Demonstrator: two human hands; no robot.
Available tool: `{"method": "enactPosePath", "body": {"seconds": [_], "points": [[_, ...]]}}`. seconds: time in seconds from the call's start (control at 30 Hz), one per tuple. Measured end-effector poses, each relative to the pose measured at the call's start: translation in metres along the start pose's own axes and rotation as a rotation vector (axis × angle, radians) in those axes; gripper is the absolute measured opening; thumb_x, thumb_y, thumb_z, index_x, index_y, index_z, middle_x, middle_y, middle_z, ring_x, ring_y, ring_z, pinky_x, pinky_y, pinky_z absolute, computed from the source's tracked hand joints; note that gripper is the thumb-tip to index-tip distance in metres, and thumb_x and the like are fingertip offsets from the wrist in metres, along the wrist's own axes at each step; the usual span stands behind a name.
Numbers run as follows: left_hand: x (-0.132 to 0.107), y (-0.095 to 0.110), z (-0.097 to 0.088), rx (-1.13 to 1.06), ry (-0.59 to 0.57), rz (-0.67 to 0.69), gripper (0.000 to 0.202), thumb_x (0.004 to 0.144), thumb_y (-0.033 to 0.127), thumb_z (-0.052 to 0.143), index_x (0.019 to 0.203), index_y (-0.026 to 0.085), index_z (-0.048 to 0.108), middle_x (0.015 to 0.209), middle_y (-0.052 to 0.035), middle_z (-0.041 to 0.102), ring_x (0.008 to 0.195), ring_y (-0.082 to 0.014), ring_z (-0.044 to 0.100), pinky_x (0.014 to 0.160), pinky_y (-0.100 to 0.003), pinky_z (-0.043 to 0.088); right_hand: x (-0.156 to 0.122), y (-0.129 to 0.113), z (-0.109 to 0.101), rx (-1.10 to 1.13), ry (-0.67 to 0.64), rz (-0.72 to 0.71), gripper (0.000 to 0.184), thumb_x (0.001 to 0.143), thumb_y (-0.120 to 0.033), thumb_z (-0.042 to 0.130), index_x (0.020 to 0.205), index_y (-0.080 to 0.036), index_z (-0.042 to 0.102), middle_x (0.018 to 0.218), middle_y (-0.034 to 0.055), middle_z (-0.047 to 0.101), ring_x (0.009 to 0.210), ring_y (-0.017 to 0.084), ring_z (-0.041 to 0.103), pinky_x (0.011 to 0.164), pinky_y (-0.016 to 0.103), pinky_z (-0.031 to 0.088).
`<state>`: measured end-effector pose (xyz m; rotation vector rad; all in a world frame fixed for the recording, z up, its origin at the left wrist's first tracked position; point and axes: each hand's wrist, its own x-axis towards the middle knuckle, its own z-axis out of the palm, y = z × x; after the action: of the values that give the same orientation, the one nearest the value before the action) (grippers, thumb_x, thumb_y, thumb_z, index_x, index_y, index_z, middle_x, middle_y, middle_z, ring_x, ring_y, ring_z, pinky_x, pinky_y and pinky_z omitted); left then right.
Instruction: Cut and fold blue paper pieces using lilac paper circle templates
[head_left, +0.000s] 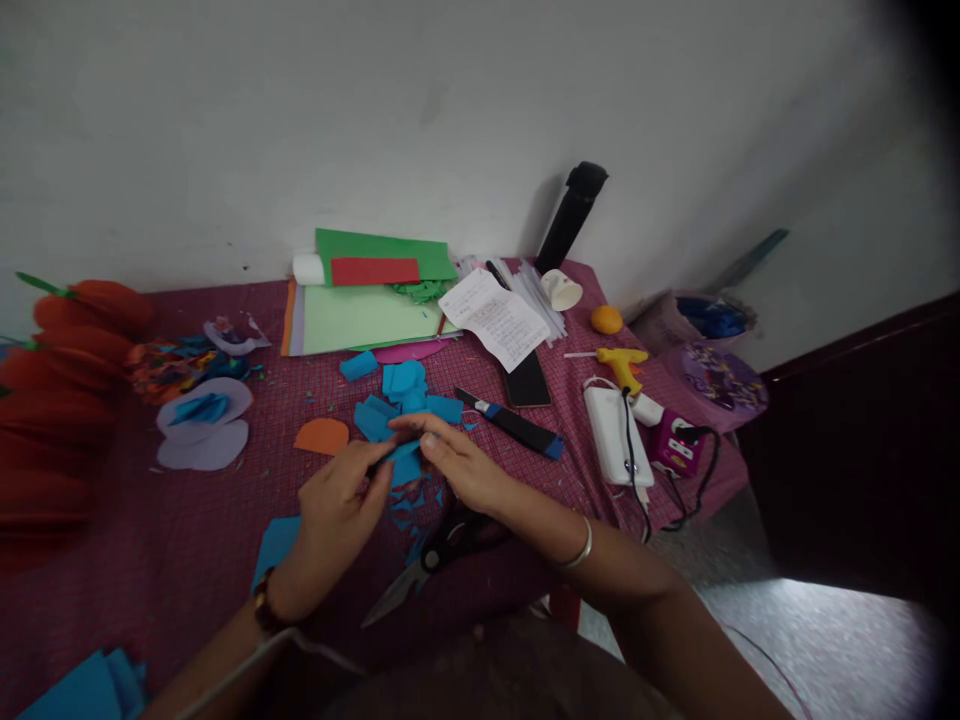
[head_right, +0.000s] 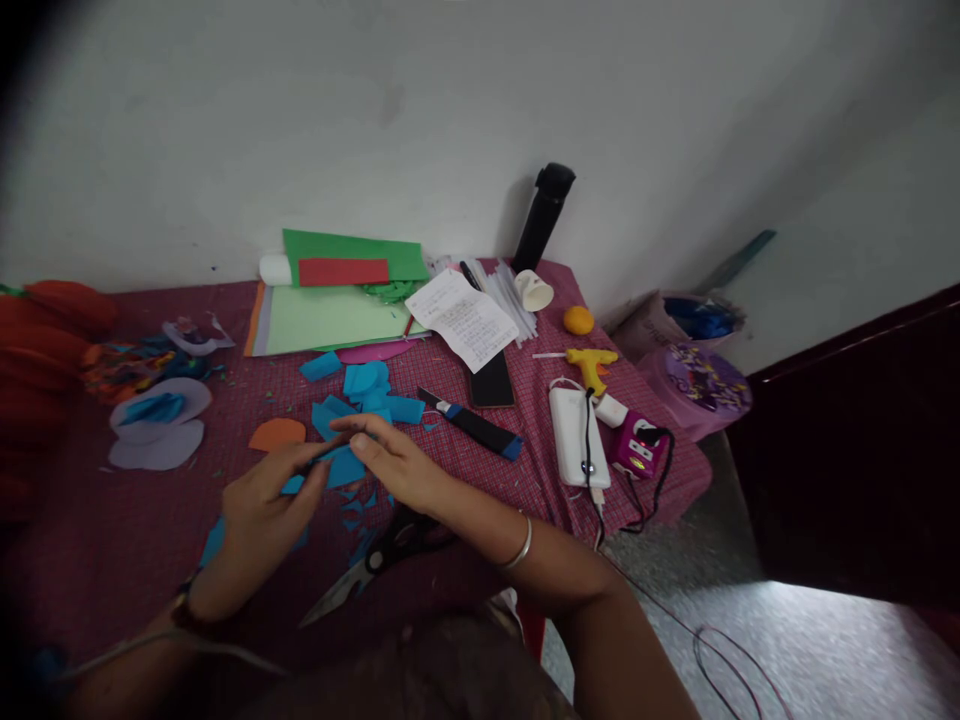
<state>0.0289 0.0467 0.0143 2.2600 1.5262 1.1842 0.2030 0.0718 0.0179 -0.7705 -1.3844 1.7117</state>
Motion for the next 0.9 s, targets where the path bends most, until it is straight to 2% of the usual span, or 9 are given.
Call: {"method": "enactPosePath", "body": {"seconds": [0.1,0.33,0.47,0.57,0.63,0.73,0.8,0.87,0.9], "points": [[-0.001,-0.001,0.001,0.006,0.007,0.020,0.017,0.084,0.017,0.055,0.095,0.023,0.066,0.085,0.0001,0.073,0.078,-0.0162,0.069,0.073,-0.025,0.051,0.000,0.000,0.001,0.040,-0.010,0.004,0.045,0.088,-0.055,0.051,0.120,-0.024,0.054,0.110,0.0042,0.054,0.077,0.011,0.056,0.064,0.024,0.055],[0.000,-0.003,0.002,-0.034,-0.010,-0.111,0.014,0.083,0.021,0.055,0.091,0.024,0.067,0.082,0.0009,0.072,0.071,-0.0162,0.068,0.067,-0.026,0.052,0.001,0.002,0.000,0.077,-0.045,0.022,0.048,0.084,-0.054,0.056,0.122,-0.025,0.050,0.110,0.0032,0.055,0.074,0.010,0.055,0.065,0.024,0.055],[0.004,0.000,-0.001,-0.112,-0.057,-0.197,0.019,0.078,0.018,0.055,0.092,0.023,0.067,0.080,0.0009,0.072,0.068,-0.0162,0.067,0.065,-0.027,0.052,0.002,0.006,-0.001,0.090,-0.047,0.049,0.039,0.086,-0.039,0.059,0.122,-0.025,0.051,0.112,0.0031,0.056,0.076,0.011,0.057,0.066,0.025,0.054],[0.008,0.002,-0.001,-0.234,-0.133,-0.245,0.033,0.073,0.012,0.053,0.102,0.022,0.066,0.094,-0.0016,0.072,0.078,-0.0185,0.068,0.071,-0.030,0.054,0.005,0.009,-0.002,0.052,0.032,0.044,0.030,0.086,-0.021,0.055,0.116,-0.024,0.056,0.109,0.0017,0.060,0.091,0.014,0.058,0.079,0.027,0.051],[0.008,0.003,0.000,-0.348,-0.195,-0.284,0.038,0.072,0.012,0.053,0.107,0.021,0.063,0.100,-0.0038,0.071,0.084,-0.0198,0.068,0.074,-0.032,0.054,0.007,0.012,-0.003,0.019,0.102,0.040,0.025,0.086,-0.017,0.052,0.109,-0.021,0.060,0.102,0.0008,0.063,0.093,0.014,0.058,0.083,0.027,0.048],[0.006,0.002,0.005,-0.482,-0.253,-0.350,0.050,0.070,0.010,0.053,0.119,0.019,0.055,0.102,-0.0064,0.069,0.087,-0.0204,0.068,0.073,-0.032,0.056,0.010,0.018,-0.005,0.020,0.147,0.074,0.015,0.086,-0.023,0.054,0.096,-0.018,0.063,0.085,-0.0006,0.062,0.074,0.012,0.057,0.071,0.025,0.048],[0.003,0.000,0.008,-0.441,-0.199,-0.342,0.059,0.070,0.009,0.054,0.128,0.019,0.048,0.105,-0.0078,0.067,0.087,-0.0201,0.068,0.072,-0.033,0.056,0.011,0.022,-0.005,0.037,0.166,0.098,0.017,0.084,-0.031,0.058,0.091,-0.017,0.064,0.078,-0.0014,0.061,0.066,0.011,0.055,0.066,0.025,0.048],[0.001,-0.004,0.009,-0.290,-0.112,-0.238,0.057,0.072,0.011,0.057,0.128,0.020,0.048,0.111,-0.0093,0.063,0.093,-0.0216,0.065,0.077,-0.036,0.055,0.012,0.026,-0.005,0.075,0.178,0.117,0.023,0.082,-0.038,0.061,0.089,-0.016,0.065,0.076,-0.0016,0.062,0.064,0.011,0.055,0.067,0.027,0.049],[0.000,-0.006,0.008,-0.209,-0.081,-0.153,0.051,0.073,0.012,0.059,0.123,0.022,0.053,0.116,-0.0098,0.061,0.098,-0.0232,0.063,0.081,-0.039,0.054,0.012,0.027,-0.004,0.102,0.176,0.126,0.025,0.081,-0.040,0.062,0.089,-0.016,0.065,0.076,-0.0014,0.062,0.064,0.012,0.055,0.067,0.027,0.049]]}}
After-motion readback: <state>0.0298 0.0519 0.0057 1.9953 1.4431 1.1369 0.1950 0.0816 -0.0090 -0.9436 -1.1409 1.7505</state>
